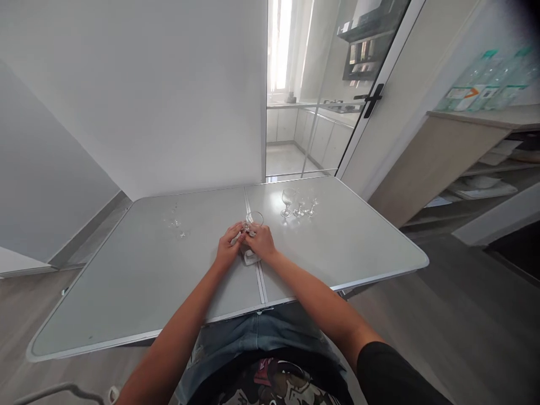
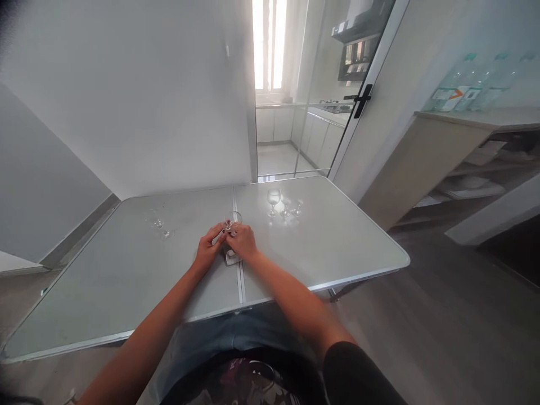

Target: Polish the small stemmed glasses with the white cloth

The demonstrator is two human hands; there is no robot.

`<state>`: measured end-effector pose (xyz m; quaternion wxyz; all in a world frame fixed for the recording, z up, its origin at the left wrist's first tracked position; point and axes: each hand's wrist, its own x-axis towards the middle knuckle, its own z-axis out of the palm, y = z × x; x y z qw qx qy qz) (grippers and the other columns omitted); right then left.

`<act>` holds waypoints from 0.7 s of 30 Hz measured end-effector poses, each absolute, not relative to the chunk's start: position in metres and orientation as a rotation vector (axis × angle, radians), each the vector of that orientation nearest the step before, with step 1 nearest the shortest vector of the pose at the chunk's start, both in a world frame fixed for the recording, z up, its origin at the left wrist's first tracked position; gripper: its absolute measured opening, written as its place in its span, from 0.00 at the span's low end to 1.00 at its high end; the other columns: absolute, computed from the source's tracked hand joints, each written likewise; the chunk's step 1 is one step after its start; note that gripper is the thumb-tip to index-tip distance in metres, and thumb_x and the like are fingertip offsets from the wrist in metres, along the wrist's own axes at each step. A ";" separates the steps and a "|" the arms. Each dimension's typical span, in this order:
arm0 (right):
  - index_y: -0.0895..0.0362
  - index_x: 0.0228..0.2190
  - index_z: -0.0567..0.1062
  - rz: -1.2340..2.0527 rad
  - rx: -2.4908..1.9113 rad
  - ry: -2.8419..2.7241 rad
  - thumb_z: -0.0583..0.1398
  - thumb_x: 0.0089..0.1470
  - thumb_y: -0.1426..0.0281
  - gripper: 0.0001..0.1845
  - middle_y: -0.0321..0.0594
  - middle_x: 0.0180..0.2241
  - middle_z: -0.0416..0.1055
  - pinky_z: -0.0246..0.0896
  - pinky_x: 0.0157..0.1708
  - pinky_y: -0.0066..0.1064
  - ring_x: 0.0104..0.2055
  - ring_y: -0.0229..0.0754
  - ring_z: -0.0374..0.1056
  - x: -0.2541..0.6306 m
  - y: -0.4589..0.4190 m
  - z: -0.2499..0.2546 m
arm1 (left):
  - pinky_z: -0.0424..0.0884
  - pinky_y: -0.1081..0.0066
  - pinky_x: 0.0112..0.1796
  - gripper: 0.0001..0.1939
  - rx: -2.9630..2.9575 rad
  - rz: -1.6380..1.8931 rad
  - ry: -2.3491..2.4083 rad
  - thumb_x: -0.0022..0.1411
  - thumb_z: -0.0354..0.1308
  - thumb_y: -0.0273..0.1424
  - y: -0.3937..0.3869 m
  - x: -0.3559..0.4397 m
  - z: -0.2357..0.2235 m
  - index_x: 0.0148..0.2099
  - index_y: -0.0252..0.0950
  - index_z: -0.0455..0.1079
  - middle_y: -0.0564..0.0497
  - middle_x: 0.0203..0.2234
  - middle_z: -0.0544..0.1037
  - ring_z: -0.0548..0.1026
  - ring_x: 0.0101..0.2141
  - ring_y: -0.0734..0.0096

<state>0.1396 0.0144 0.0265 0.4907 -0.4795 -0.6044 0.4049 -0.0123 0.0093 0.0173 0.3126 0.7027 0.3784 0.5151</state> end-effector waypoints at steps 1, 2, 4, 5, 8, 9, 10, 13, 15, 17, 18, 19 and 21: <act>0.49 0.32 0.81 0.890 -1.180 -1.473 0.62 0.51 0.67 0.06 0.40 0.39 0.79 0.61 0.48 0.34 0.46 0.48 0.71 0.143 0.016 0.028 | 0.62 0.54 0.62 0.19 1.872 1.387 1.037 0.65 0.59 0.42 0.010 -0.014 0.017 0.57 0.46 0.76 0.47 0.54 0.78 0.71 0.58 0.58; 0.50 0.31 0.82 0.772 -1.220 -1.483 0.62 0.52 0.66 0.07 0.40 0.37 0.80 0.62 0.47 0.34 0.43 0.47 0.72 0.149 0.018 0.029 | 0.64 0.54 0.61 0.19 1.883 1.420 1.082 0.65 0.60 0.41 0.010 -0.016 0.016 0.57 0.46 0.75 0.47 0.53 0.78 0.72 0.56 0.58; 0.51 0.29 0.82 0.622 -1.350 -1.475 0.61 0.53 0.65 0.09 0.40 0.36 0.81 0.64 0.44 0.34 0.39 0.46 0.74 0.166 0.021 0.030 | 0.67 0.56 0.56 0.18 1.877 1.473 1.176 0.65 0.60 0.40 0.010 -0.020 0.014 0.57 0.47 0.76 0.47 0.48 0.80 0.74 0.51 0.59; 0.52 0.28 0.83 0.592 -1.430 -1.453 0.61 0.52 0.65 0.09 0.40 0.35 0.81 0.64 0.43 0.33 0.38 0.45 0.74 0.177 0.022 0.031 | 0.68 0.58 0.53 0.18 1.858 1.486 1.216 0.66 0.59 0.40 0.011 -0.021 0.013 0.56 0.47 0.76 0.47 0.45 0.80 0.75 0.48 0.60; 0.53 0.28 0.84 0.485 -1.649 -1.407 0.61 0.51 0.64 0.10 0.41 0.32 0.82 0.65 0.39 0.32 0.37 0.47 0.76 0.218 0.021 0.028 | 0.70 0.63 0.45 0.16 1.791 1.502 1.296 0.66 0.58 0.40 0.013 -0.023 0.011 0.53 0.47 0.78 0.48 0.38 0.77 0.75 0.41 0.63; 0.53 0.27 0.84 0.442 -1.716 -1.405 0.62 0.50 0.65 0.10 0.42 0.32 0.82 0.65 0.39 0.32 0.37 0.47 0.76 0.233 0.020 0.027 | 0.70 0.64 0.43 0.15 1.783 1.501 1.307 0.66 0.58 0.40 0.013 -0.023 0.010 0.52 0.47 0.79 0.48 0.37 0.77 0.75 0.40 0.64; 0.53 0.27 0.84 0.404 -1.785 -1.411 0.62 0.49 0.65 0.10 0.43 0.32 0.82 0.65 0.38 0.32 0.38 0.47 0.76 0.247 0.019 0.026 | 0.69 0.64 0.41 0.15 1.784 1.496 1.309 0.66 0.58 0.39 0.014 -0.022 0.010 0.51 0.47 0.79 0.48 0.36 0.76 0.75 0.39 0.64; 0.53 0.26 0.85 0.325 -1.940 -1.432 0.62 0.48 0.66 0.10 0.45 0.33 0.82 0.64 0.36 0.31 0.38 0.48 0.76 0.281 0.019 0.024 | 0.70 0.65 0.40 0.13 1.815 1.482 1.294 0.65 0.58 0.38 0.017 -0.020 0.008 0.49 0.47 0.80 0.49 0.36 0.75 0.74 0.37 0.65; 0.53 0.25 0.84 0.318 -1.991 -1.442 0.61 0.48 0.67 0.10 0.46 0.31 0.82 0.63 0.34 0.31 0.36 0.48 0.76 0.296 0.021 0.022 | 0.70 0.65 0.40 0.13 1.822 1.488 1.297 0.65 0.58 0.37 0.018 -0.020 0.006 0.49 0.47 0.80 0.49 0.36 0.75 0.74 0.37 0.66; 0.53 0.25 0.84 0.334 -2.030 -1.436 0.61 0.48 0.67 0.10 0.46 0.30 0.81 0.63 0.33 0.31 0.35 0.47 0.76 0.304 0.025 0.019 | 0.70 0.65 0.40 0.12 1.814 1.490 1.322 0.65 0.58 0.37 0.019 -0.021 0.004 0.48 0.47 0.80 0.49 0.36 0.74 0.74 0.37 0.66; 0.53 0.25 0.84 0.344 -2.043 -1.428 0.61 0.47 0.67 0.10 0.46 0.30 0.81 0.62 0.33 0.31 0.34 0.46 0.76 0.306 0.027 0.018 | 0.70 0.65 0.39 0.12 1.806 1.489 1.337 0.65 0.58 0.37 0.019 -0.021 0.003 0.47 0.47 0.80 0.49 0.36 0.74 0.74 0.37 0.66; 0.53 0.26 0.84 0.353 -2.050 -1.421 0.61 0.47 0.67 0.10 0.45 0.30 0.81 0.62 0.33 0.31 0.34 0.46 0.75 0.306 0.029 0.016 | 0.70 0.65 0.39 0.12 1.799 1.486 1.351 0.65 0.59 0.38 0.020 -0.022 0.002 0.47 0.47 0.80 0.49 0.36 0.74 0.74 0.37 0.66; 0.53 0.26 0.84 0.368 -2.041 -1.413 0.62 0.47 0.67 0.10 0.44 0.30 0.81 0.62 0.33 0.30 0.34 0.45 0.75 0.306 0.032 0.013 | 0.70 0.65 0.38 0.12 1.786 1.485 1.367 0.65 0.59 0.38 0.020 -0.023 0.001 0.47 0.47 0.81 0.49 0.36 0.73 0.73 0.37 0.66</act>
